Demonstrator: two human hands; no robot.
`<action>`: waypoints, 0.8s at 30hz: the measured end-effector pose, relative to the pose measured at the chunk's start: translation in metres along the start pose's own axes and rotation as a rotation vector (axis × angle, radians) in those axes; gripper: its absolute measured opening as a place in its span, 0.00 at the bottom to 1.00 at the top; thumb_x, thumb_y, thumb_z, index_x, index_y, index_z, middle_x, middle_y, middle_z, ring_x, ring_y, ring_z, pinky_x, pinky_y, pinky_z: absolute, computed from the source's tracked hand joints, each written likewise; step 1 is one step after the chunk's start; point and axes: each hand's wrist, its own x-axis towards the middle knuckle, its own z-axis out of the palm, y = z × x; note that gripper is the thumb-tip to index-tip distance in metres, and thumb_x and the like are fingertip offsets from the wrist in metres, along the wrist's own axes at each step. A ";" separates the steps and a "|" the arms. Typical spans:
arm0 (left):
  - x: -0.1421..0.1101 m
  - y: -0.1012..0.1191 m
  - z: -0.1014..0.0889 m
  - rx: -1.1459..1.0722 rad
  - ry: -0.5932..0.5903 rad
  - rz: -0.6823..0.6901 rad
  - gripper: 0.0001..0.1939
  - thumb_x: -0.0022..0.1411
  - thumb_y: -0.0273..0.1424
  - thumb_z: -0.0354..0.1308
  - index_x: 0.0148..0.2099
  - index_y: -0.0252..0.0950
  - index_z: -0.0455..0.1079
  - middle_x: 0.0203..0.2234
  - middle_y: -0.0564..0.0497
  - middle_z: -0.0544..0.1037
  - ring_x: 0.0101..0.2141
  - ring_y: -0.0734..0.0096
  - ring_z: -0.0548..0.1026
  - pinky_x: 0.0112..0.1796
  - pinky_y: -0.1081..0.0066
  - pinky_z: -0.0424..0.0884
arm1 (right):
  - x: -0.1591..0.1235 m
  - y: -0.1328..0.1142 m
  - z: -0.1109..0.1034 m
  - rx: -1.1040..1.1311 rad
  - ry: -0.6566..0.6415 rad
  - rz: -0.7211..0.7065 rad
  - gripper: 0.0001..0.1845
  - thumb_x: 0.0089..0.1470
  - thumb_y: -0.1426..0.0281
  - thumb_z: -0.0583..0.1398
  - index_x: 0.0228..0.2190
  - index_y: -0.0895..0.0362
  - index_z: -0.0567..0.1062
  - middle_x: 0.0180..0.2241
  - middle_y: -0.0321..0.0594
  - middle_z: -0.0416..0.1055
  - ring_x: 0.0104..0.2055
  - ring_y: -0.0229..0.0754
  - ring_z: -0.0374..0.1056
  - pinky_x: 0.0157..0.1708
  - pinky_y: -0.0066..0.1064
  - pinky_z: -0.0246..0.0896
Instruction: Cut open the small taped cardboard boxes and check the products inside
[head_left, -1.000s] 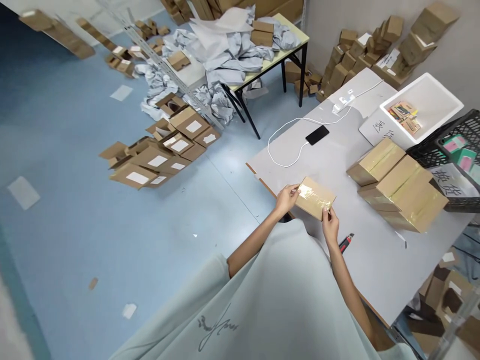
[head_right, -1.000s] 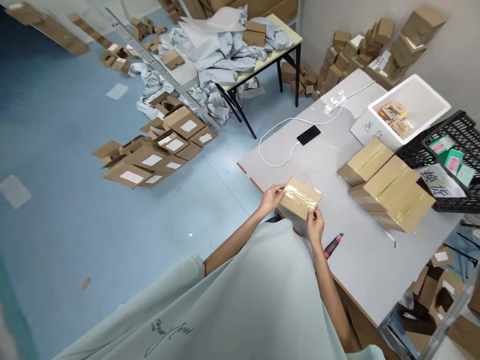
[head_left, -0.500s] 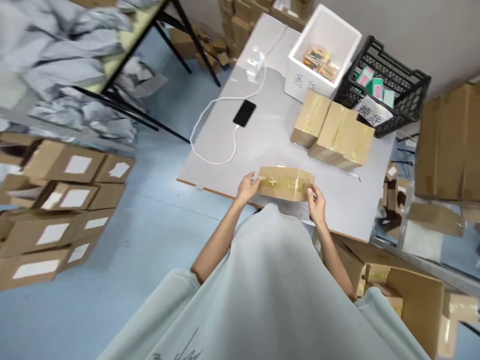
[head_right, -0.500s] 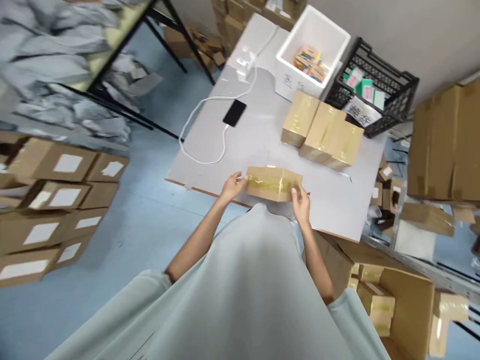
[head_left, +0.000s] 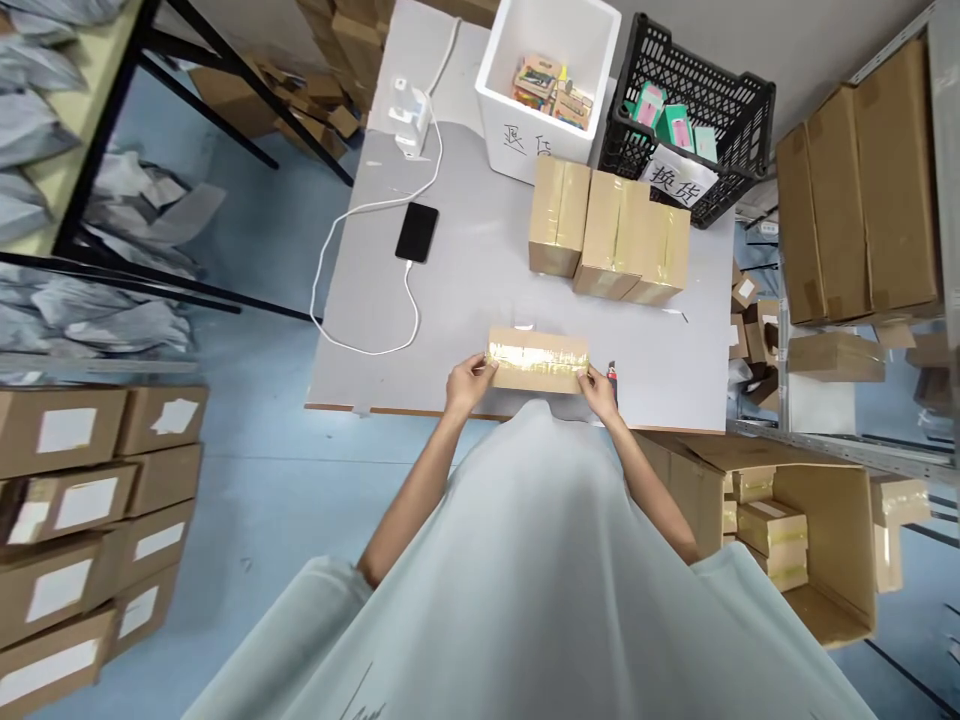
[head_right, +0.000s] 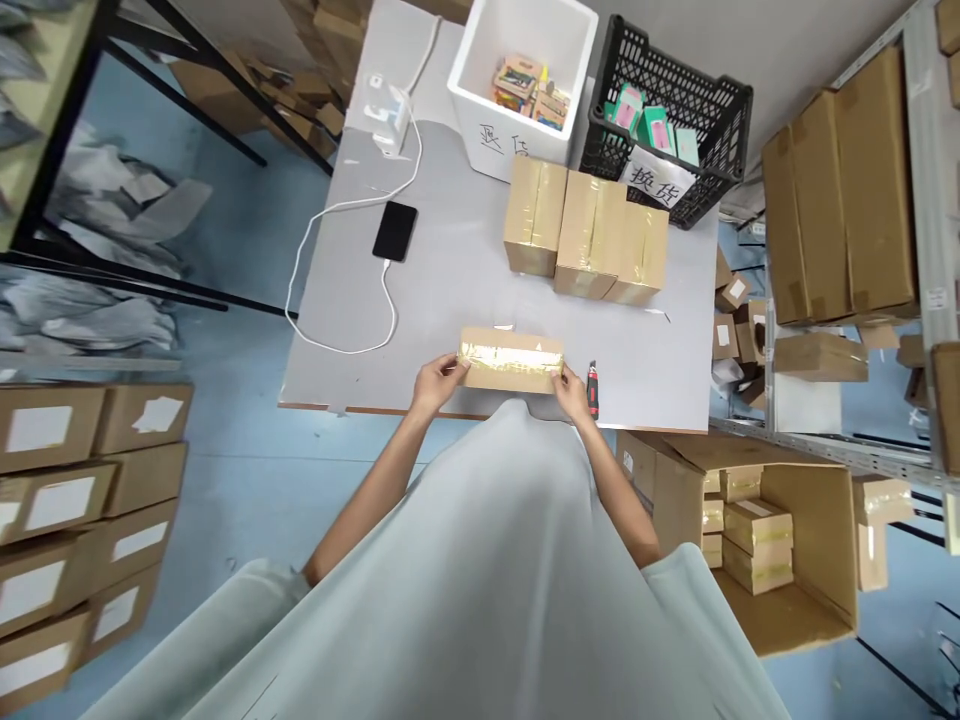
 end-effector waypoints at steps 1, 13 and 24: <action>0.002 -0.002 0.000 -0.003 0.007 -0.012 0.25 0.62 0.45 0.69 0.56 0.37 0.85 0.53 0.42 0.89 0.49 0.55 0.86 0.56 0.60 0.80 | 0.000 0.000 0.004 -0.042 -0.016 0.030 0.39 0.72 0.44 0.57 0.69 0.58 0.80 0.59 0.53 0.87 0.62 0.60 0.82 0.70 0.57 0.73; -0.004 -0.014 0.004 -0.226 0.018 -0.110 0.30 0.73 0.59 0.58 0.52 0.37 0.81 0.57 0.37 0.87 0.54 0.53 0.84 0.55 0.59 0.81 | -0.021 -0.009 0.023 -0.332 -0.091 -0.161 0.38 0.78 0.54 0.53 0.77 0.61 0.71 0.81 0.56 0.63 0.83 0.59 0.61 0.80 0.55 0.62; 0.001 -0.004 0.038 -0.212 -0.138 -0.181 0.36 0.65 0.68 0.60 0.44 0.38 0.79 0.44 0.37 0.88 0.50 0.51 0.85 0.48 0.61 0.82 | -0.023 0.003 -0.035 -0.290 0.131 -0.078 0.49 0.76 0.36 0.49 0.74 0.61 0.73 0.76 0.61 0.69 0.79 0.64 0.66 0.78 0.61 0.64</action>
